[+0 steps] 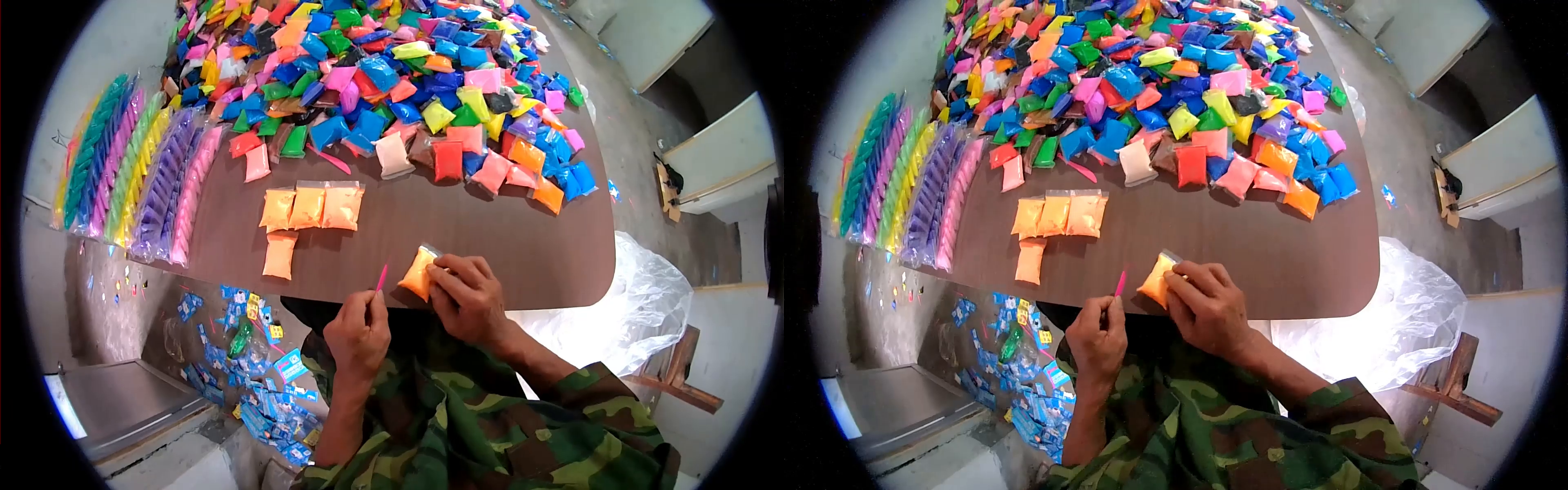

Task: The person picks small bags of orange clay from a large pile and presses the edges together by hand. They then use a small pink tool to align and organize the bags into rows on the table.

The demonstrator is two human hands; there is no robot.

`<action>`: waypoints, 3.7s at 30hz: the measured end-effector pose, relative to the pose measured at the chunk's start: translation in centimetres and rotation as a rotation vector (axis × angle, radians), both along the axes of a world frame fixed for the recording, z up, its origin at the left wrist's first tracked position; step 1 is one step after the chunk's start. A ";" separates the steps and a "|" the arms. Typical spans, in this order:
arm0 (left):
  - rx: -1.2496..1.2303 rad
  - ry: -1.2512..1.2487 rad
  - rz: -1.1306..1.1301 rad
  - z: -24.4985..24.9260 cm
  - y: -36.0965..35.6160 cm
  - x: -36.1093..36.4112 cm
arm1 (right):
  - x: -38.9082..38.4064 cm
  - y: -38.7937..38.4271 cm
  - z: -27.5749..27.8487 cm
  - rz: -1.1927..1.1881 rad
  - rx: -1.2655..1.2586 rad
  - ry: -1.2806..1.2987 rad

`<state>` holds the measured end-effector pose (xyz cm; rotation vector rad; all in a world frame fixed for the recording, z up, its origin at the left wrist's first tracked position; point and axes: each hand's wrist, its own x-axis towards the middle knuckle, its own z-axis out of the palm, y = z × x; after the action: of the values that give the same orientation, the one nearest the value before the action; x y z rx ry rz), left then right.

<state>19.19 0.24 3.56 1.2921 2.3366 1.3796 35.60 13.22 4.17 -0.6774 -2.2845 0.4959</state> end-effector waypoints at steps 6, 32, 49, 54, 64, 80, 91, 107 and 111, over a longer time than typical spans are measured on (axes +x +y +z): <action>0.009 -0.079 0.013 -0.3 -1.2 -0.5 | 1.1 -1.4 -0.1 0.160 0.053 -0.214; -0.184 0.124 -0.089 2.6 4.0 -3.1 | 1.0 0.0 -0.4 0.263 0.019 -0.011; -0.029 -0.288 -0.047 3.3 1.1 -1.1 | 0.0 0.1 0.4 -0.195 -0.371 0.205; -0.013 -0.237 -0.142 2.1 2.7 1.6 | 0.7 0.9 0.8 -0.216 -0.065 -0.034; -0.100 0.092 -0.135 0.5 5.0 0.4 | 1.1 1.2 -0.1 -0.138 -0.055 0.014; -0.116 0.103 -0.184 2.1 4.5 -0.7 | 0.7 1.2 0.2 -0.128 -0.076 0.024; -0.155 0.173 -0.190 1.9 4.6 -1.0 | 1.2 1.2 -0.2 -0.101 -0.082 -0.016; -0.121 0.049 -0.266 3.1 4.2 0.9 | 1.3 1.2 -0.5 -0.112 -0.108 0.021; -0.137 0.089 -0.278 1.8 4.1 1.3 | 1.3 1.3 -0.5 -0.108 -0.098 0.027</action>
<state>20.51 4.32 5.39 1.5913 2.1578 1.0795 36.88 14.50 3.63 -0.8324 -2.1963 0.5654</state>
